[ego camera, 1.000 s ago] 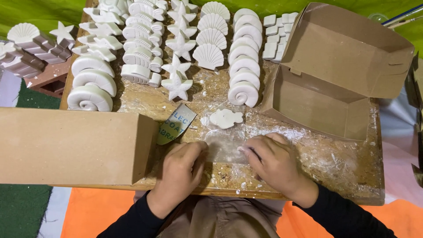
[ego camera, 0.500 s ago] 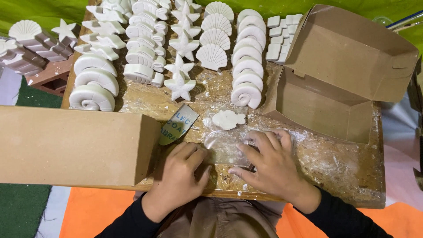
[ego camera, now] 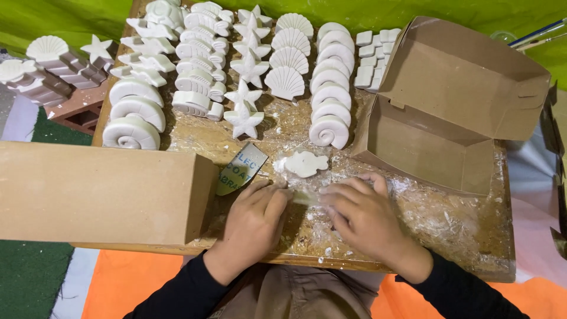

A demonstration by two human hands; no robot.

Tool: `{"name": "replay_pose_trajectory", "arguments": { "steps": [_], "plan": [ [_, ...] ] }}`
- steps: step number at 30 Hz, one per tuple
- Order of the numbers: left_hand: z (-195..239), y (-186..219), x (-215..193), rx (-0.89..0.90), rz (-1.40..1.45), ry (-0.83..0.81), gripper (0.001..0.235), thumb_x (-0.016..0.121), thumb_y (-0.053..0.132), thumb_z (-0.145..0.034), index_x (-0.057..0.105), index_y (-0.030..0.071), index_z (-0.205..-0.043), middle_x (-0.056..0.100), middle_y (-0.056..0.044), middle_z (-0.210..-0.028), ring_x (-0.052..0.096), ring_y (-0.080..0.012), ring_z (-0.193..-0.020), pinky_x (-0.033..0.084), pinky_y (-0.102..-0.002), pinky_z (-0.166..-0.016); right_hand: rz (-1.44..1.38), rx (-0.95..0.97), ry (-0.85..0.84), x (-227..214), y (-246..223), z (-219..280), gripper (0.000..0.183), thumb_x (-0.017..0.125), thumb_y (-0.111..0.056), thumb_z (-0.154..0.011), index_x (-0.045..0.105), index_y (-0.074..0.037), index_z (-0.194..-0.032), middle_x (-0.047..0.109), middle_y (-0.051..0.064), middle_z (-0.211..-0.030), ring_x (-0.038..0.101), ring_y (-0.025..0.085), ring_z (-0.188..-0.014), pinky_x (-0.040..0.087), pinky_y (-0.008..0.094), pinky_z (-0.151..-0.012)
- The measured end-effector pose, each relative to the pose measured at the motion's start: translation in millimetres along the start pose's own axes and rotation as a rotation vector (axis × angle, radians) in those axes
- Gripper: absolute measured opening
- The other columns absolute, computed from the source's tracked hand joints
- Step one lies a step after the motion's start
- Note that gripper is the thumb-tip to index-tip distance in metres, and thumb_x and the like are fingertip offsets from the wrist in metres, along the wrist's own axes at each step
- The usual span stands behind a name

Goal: The person assembles a cardboard box, then picks a white decorative item and smooths its edges with a small metal tool. After inspecting the item, they place it into a clear plastic bag and put the bagged item into the box.

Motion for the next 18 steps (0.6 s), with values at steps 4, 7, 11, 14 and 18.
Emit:
{"name": "replay_pose_trajectory", "arguments": {
  "steps": [4,7,11,14,18],
  "plan": [
    [-1,-6,5,-0.061,-0.018,-0.015,0.028,0.045,-0.017,-0.082,0.058,0.002,-0.098,0.046,-0.004,-0.054,0.042,-0.0217,-0.046,0.056,-0.041,-0.077,-0.095,0.203,-0.193,-10,14,-11,0.022,0.053,-0.035,-0.100,0.072,-0.026,-0.107,0.075,-0.008,-0.093,0.064,0.018,-0.090,0.037,0.042,-0.097],
    [-3,-14,11,-0.166,-0.161,-0.015,0.014,0.060,0.011,-0.092,0.060,0.010,-0.106,0.056,-0.005,-0.053,0.066,-0.0280,-0.051,0.055,-0.040,-0.059,-0.273,0.378,-0.186,-20,19,-21,0.018,0.063,-0.017,-0.094,0.078,-0.017,-0.104,0.079,0.003,-0.083,0.070,0.022,-0.089,0.045,0.041,-0.091],
    [-15,-20,12,-0.311,-0.149,-0.057,0.007,0.059,0.013,-0.099,0.056,0.009,-0.104,0.059,-0.012,-0.053,0.066,-0.0347,-0.047,0.052,-0.042,-0.050,-0.360,0.582,-0.154,-15,29,-27,0.019,0.066,-0.021,-0.095,0.078,-0.014,-0.108,0.077,0.010,-0.065,0.074,0.033,-0.070,0.054,0.042,-0.072],
    [-16,-25,16,-0.354,-0.173,-0.071,0.008,0.061,0.011,-0.098,0.056,0.008,-0.103,0.062,-0.014,-0.057,0.067,-0.0360,-0.047,0.052,-0.042,-0.047,-0.316,0.612,-0.149,-10,37,-31,0.017,0.067,-0.022,-0.093,0.077,-0.015,-0.106,0.074,0.011,-0.059,0.073,0.031,-0.064,0.055,0.041,-0.068],
    [-18,-28,16,-0.362,-0.231,-0.085,0.009,0.062,0.011,-0.098,0.058,0.004,-0.102,0.063,-0.015,-0.060,0.067,-0.0364,-0.048,0.052,-0.042,-0.045,-0.296,0.635,-0.148,-11,37,-37,0.020,0.068,-0.024,-0.091,0.075,-0.019,-0.109,0.069,0.009,-0.055,0.070,0.032,-0.061,0.053,0.042,-0.063]
  ]
}}
Point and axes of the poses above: each hand's wrist, its own z-axis away from the middle knuckle, its own x-axis out of the palm, y = z × x, the point moved 7 cm from there along -z, towards the middle knuckle
